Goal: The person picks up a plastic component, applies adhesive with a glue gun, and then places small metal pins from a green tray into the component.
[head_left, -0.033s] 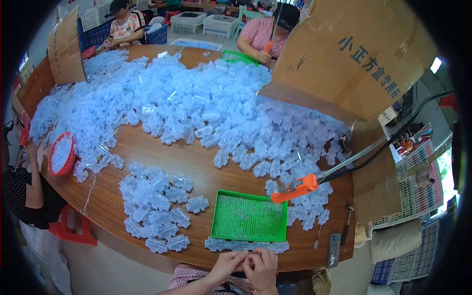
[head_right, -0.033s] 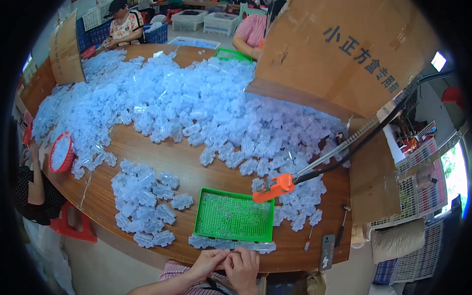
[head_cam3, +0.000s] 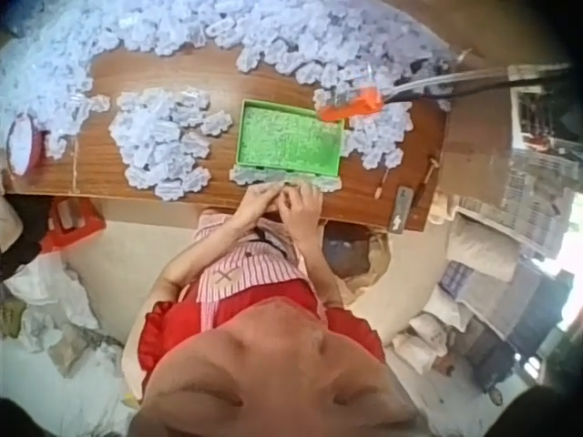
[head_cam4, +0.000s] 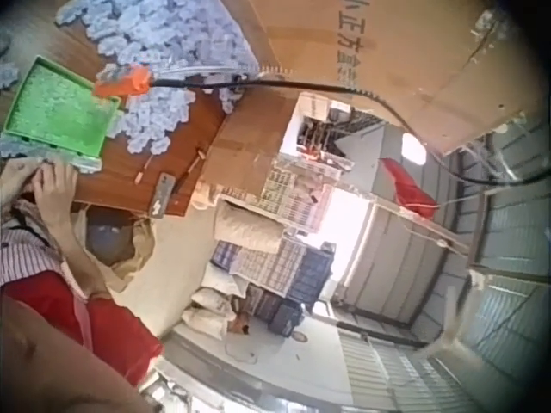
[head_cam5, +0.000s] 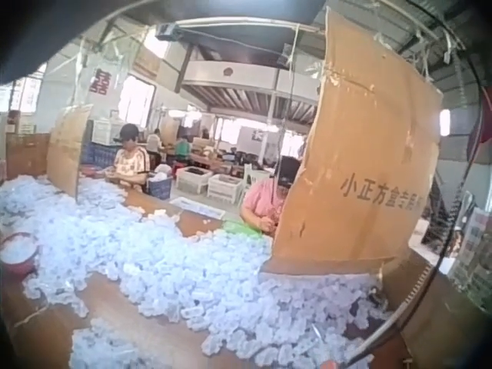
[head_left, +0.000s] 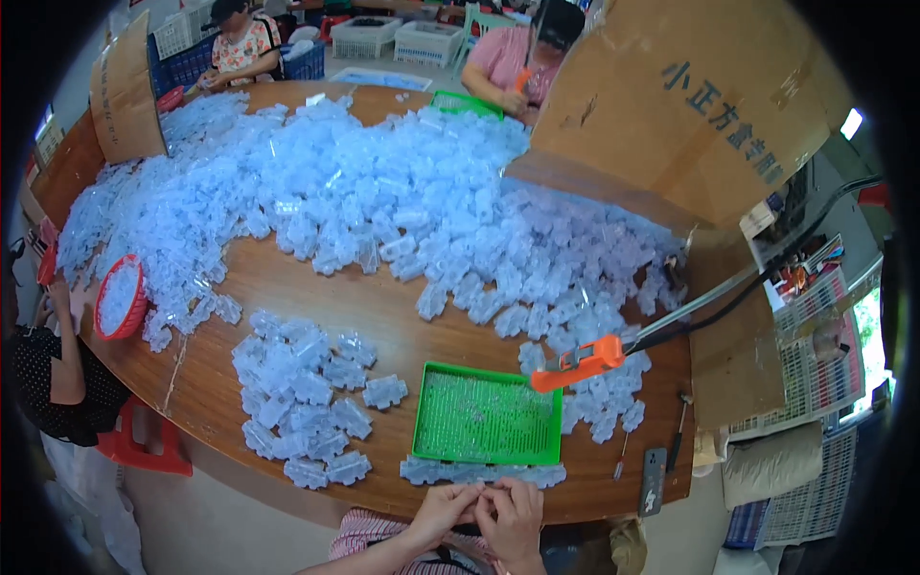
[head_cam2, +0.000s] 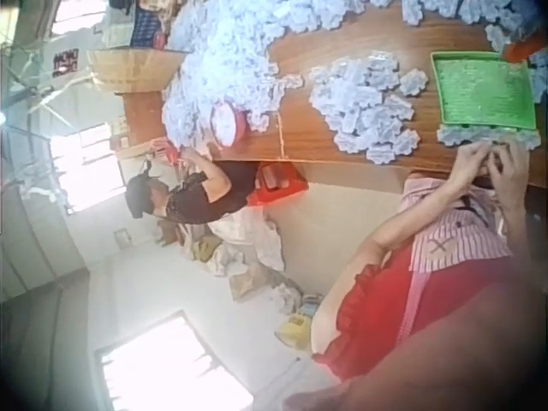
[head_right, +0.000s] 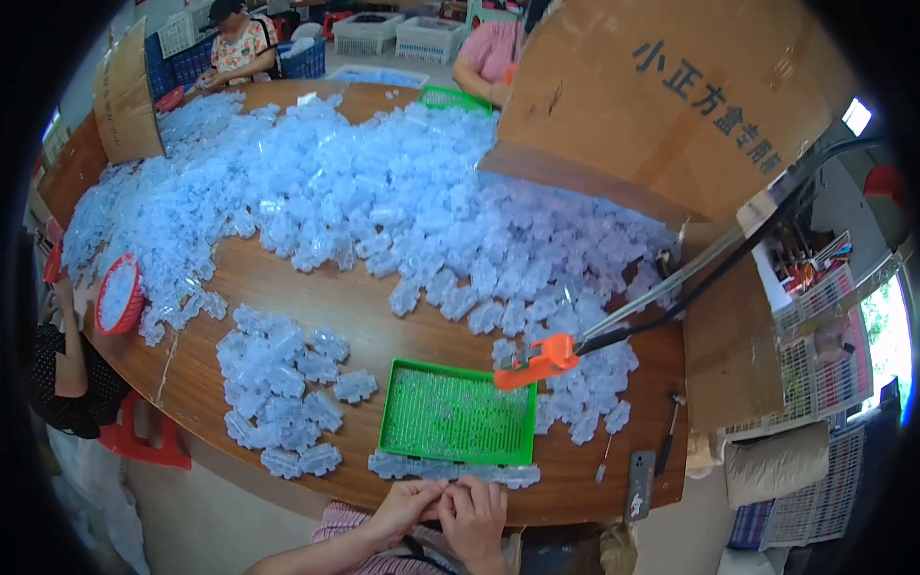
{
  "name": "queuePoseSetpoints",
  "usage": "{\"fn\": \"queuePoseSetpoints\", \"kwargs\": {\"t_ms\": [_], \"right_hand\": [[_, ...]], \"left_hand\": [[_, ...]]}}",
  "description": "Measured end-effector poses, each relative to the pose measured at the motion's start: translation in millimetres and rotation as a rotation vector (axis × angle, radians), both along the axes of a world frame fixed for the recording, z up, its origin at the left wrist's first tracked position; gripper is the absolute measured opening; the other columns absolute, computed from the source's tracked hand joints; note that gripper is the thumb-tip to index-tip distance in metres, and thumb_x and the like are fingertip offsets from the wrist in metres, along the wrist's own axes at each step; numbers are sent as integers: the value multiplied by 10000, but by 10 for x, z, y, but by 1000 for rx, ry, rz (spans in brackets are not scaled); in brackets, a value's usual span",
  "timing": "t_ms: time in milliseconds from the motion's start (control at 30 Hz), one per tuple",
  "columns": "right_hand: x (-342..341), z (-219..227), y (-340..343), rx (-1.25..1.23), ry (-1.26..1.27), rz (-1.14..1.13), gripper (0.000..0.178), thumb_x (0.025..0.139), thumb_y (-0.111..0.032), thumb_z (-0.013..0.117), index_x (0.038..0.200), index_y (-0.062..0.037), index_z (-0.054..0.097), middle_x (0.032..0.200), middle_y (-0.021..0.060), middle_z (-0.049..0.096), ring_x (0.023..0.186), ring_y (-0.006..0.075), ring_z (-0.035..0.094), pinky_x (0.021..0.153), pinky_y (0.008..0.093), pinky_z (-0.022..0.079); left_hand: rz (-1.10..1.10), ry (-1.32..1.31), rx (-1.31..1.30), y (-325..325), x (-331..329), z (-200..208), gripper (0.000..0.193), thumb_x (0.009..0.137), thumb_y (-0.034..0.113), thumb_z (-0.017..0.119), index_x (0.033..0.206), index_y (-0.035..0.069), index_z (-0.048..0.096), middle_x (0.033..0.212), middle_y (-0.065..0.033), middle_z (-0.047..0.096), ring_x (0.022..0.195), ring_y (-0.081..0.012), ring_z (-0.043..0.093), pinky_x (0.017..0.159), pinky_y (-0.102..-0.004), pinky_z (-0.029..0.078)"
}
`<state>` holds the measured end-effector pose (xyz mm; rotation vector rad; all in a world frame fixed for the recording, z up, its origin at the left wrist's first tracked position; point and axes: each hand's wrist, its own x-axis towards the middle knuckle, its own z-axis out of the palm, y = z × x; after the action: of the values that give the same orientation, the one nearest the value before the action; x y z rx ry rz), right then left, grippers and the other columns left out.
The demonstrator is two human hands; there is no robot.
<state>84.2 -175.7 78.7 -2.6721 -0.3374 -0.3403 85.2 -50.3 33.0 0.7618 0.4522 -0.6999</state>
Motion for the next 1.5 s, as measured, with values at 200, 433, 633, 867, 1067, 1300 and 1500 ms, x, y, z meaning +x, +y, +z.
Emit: {"fn": "queuePoseSetpoints", "kwargs": {"t_ms": [200,433,633,867,1067,1300,1500], "right_hand": [[69,-15,-21,13,-20,-113,151,667,-73,683,781,-70,584,913,90,545,854,283,531,735,398,400],[120,6,-79,79,34,-47,117,740,-64,651,847,-49,605,916,69,557,835,258,531,710,378,400],[55,-28,-114,156,80,-3,81,805,-60,616,880,-29,627,929,81,553,825,260,531,713,380,401],[21,-35,-165,433,233,-44,116,821,-59,607,922,-13,639,938,98,552,854,257,541,744,359,434],[75,1,-226,553,426,-130,126,779,-67,656,891,-9,666,934,103,559,904,244,554,774,329,454],[120,-100,-212,560,492,-66,117,733,-60,692,828,-7,650,926,96,556,886,235,548,769,328,447],[204,-440,-97,286,74,19,108,751,-46,675,846,-33,626,940,104,538,830,281,497,708,375,411]], "left_hand": [[-69,-14,76,20,115,149,305,942,302,550,850,29,648,694,51,555,581,-6,450,505,-155,336],[-5,17,14,10,153,105,223,924,155,570,1012,-43,623,951,-102,656,861,-148,648,801,-264,550],[-46,-115,43,10,67,-5,234,934,153,556,1054,-42,604,955,-88,651,871,-132,645,791,-240,542],[-85,-156,35,51,92,-5,272,953,197,526,1078,-35,592,974,-94,650,889,-144,644,817,-260,535],[-152,-144,-5,98,137,13,286,962,223,508,1083,-23,588,971,-92,652,895,-142,641,821,-265,528],[-197,-68,19,194,54,-10,296,963,240,506,1072,-20,598,965,-95,655,877,-135,643,802,-249,527],[-81,145,75,199,88,-52,431,958,371,486,1029,-32,623,929,-130,666,837,-166,661,766,-265,546]]}}
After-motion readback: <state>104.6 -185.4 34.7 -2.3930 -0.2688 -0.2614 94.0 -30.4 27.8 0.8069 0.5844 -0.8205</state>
